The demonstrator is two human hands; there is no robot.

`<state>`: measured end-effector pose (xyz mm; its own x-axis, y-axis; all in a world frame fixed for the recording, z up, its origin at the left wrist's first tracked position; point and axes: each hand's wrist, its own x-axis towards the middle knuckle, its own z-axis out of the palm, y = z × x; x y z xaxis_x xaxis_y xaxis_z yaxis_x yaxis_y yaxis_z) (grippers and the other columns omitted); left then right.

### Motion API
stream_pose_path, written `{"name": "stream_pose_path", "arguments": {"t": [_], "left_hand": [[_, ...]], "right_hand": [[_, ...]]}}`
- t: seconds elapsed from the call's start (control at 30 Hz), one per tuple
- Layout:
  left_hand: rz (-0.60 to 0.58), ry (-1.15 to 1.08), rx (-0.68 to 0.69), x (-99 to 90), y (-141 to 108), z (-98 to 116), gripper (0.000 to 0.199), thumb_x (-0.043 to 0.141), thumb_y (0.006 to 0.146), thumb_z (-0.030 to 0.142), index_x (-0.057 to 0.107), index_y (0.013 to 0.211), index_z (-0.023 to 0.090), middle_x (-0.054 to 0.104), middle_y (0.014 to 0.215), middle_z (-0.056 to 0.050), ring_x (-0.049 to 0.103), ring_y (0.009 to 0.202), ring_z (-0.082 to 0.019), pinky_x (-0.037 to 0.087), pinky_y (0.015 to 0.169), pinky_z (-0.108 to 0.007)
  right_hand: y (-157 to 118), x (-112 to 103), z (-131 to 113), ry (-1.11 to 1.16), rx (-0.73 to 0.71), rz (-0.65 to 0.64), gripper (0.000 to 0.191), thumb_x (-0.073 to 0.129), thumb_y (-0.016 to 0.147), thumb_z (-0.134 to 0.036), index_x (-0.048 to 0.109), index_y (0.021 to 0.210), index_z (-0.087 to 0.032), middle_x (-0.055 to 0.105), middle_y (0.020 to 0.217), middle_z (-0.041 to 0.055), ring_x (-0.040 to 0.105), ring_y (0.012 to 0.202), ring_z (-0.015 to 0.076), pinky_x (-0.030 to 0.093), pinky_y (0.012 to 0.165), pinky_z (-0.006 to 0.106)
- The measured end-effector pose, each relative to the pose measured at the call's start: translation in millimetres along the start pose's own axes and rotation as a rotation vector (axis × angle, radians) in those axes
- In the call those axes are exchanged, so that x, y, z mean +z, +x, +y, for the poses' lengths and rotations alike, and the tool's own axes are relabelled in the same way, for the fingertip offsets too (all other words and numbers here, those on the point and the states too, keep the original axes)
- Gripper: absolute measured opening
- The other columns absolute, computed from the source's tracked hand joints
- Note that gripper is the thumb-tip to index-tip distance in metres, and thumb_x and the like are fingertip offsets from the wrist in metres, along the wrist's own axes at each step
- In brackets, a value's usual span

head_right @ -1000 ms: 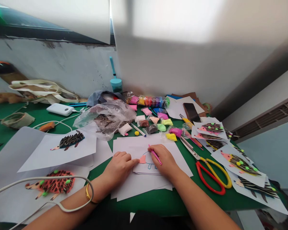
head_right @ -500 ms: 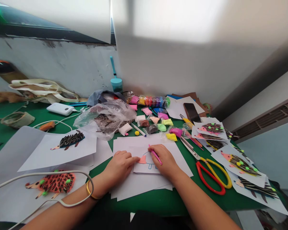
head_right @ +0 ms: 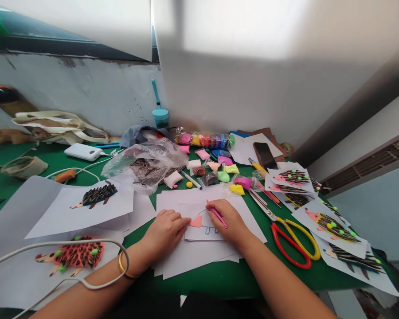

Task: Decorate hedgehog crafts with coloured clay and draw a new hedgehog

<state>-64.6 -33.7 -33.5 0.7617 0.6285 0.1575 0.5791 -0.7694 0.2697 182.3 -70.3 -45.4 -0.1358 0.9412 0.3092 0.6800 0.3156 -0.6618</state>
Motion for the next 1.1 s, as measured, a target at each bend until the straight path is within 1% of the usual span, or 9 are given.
{"name": "stream_pose_path", "arguments": {"t": [0.13,0.27,0.37,0.5,0.6,0.7,0.87,1.03,1.1], "left_hand": [[-0.002,0.003,0.078,4.9,-3,4,0.021,0.052,0.091,0.018,0.068,0.104,0.023,0.062,0.079,-0.004,0.055,0.082,-0.021,0.037,0.077,-0.037],[-0.016,-0.054,0.14,6.5,-6,6,0.022,0.054,0.088,0.017,0.068,0.104,0.024,0.061,0.078,-0.003,0.053,0.08,-0.019,0.036,0.075,-0.035],[-0.013,-0.076,0.145,3.8,-6,5,0.021,0.053,0.089,0.017,0.067,0.104,0.025,0.062,0.079,-0.003,0.053,0.081,-0.019,0.035,0.076,-0.035],[-0.012,-0.003,0.118,0.6,-6,4,0.024,0.054,0.088,0.015,0.065,0.107,0.024,0.062,0.082,-0.003,0.052,0.082,-0.02,0.034,0.075,-0.036],[-0.026,0.043,0.125,1.1,-6,6,0.023,0.055,0.088,0.016,0.065,0.107,0.026,0.06,0.079,-0.003,0.051,0.08,-0.02,0.033,0.073,-0.037],[-0.02,0.043,0.169,2.9,-7,8,0.018,0.055,0.09,0.018,0.065,0.102,0.027,0.058,0.076,-0.002,0.049,0.078,-0.02,0.032,0.073,-0.037],[0.015,0.043,0.287,6.3,-10,12,0.013,0.056,0.09,0.019,0.063,0.1,0.025,0.056,0.075,-0.001,0.047,0.076,-0.02,0.032,0.072,-0.037],[0.048,0.053,0.362,8.9,-9,17,0.014,0.049,0.093,0.017,0.061,0.1,0.02,0.056,0.075,-0.002,0.046,0.076,-0.019,0.037,0.082,-0.039],[0.046,0.05,0.372,9.3,-9,20,0.014,0.049,0.092,0.014,0.061,0.098,0.018,0.056,0.076,-0.003,0.046,0.077,-0.02,0.039,0.086,-0.038]], "right_hand": [[13,-7,2,-0.049,-0.05,-0.091,0.022,0.048,0.094,-0.027,0.064,0.108,-0.023,0.07,0.105,0.0071,0.064,0.099,0.0219,0.052,0.088,0.038],[27,-16,-4,-0.132,-0.086,-0.221,0.025,0.046,0.096,-0.03,0.064,0.112,-0.024,0.07,0.113,0.0066,0.066,0.102,0.0218,0.053,0.088,0.037],[22,-22,-9,-0.22,-0.073,-0.162,0.03,0.043,0.097,-0.026,0.062,0.12,-0.024,0.069,0.119,0.0076,0.065,0.107,0.0234,0.053,0.091,0.041],[-8,-25,-12,-0.391,0.033,0.008,0.031,0.043,0.097,-0.025,0.061,0.122,-0.021,0.069,0.115,0.0111,0.064,0.105,0.0276,0.051,0.091,0.047],[-29,-19,-10,-0.438,0.087,-0.005,0.03,0.05,0.093,-0.028,0.061,0.12,-0.019,0.07,0.112,0.0127,0.063,0.105,0.0302,0.052,0.091,0.05],[-33,-12,-5,-0.414,0.068,-0.039,0.032,0.051,0.093,-0.026,0.06,0.123,-0.019,0.067,0.12,0.0126,0.061,0.112,0.03,0.051,0.096,0.051],[-6,0,0,-0.326,-0.017,-0.108,0.035,0.046,0.095,-0.024,0.058,0.128,-0.021,0.063,0.131,0.0108,0.058,0.122,0.0269,0.048,0.103,0.048],[27,9,-1,-0.147,-0.041,-0.168,0.035,0.048,0.094,-0.025,0.063,0.125,-0.023,0.065,0.13,0.0091,0.059,0.122,0.0245,0.048,0.104,0.045],[32,6,-4,-0.067,-0.02,-0.13,0.033,0.05,0.093,-0.027,0.064,0.122,-0.025,0.067,0.126,0.008,0.062,0.117,0.0241,0.049,0.101,0.044]]}}
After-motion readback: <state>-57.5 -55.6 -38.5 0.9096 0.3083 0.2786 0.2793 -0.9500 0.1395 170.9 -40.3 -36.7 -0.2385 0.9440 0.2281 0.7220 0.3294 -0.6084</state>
